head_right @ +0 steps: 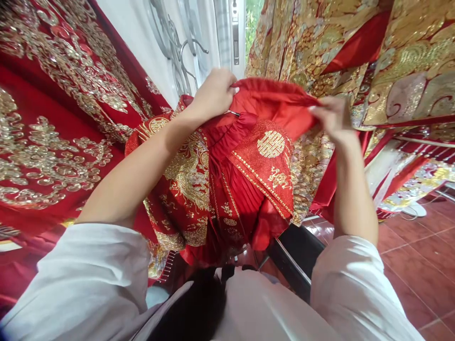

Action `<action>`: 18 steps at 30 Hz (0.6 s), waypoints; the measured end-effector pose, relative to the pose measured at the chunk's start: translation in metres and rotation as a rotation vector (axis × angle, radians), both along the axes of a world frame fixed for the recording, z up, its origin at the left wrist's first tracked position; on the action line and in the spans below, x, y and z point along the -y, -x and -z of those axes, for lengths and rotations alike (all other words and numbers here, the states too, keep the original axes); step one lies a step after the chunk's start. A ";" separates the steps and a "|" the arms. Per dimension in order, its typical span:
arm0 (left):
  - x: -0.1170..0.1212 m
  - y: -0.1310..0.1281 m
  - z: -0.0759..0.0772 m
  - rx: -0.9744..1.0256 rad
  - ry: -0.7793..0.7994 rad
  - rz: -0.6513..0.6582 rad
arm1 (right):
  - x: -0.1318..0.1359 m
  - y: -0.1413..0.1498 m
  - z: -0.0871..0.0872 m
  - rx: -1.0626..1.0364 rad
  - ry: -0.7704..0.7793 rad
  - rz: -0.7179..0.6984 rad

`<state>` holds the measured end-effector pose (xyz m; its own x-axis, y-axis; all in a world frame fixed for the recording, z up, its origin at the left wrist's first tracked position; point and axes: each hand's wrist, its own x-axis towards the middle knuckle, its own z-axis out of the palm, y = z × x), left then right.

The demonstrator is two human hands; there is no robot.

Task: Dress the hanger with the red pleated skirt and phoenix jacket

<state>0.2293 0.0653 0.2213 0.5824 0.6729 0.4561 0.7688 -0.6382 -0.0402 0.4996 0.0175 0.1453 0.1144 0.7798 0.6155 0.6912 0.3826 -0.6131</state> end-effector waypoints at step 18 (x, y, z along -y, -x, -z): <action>0.076 -0.053 0.111 0.036 -0.042 0.149 | 0.067 -0.005 -0.017 0.396 -0.012 0.586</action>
<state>0.2824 -0.0107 0.1104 0.6571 0.5603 0.5043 0.6673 -0.7435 -0.0434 0.5045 -0.0493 0.1619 0.2789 0.6512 0.7058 0.9556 -0.1158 -0.2708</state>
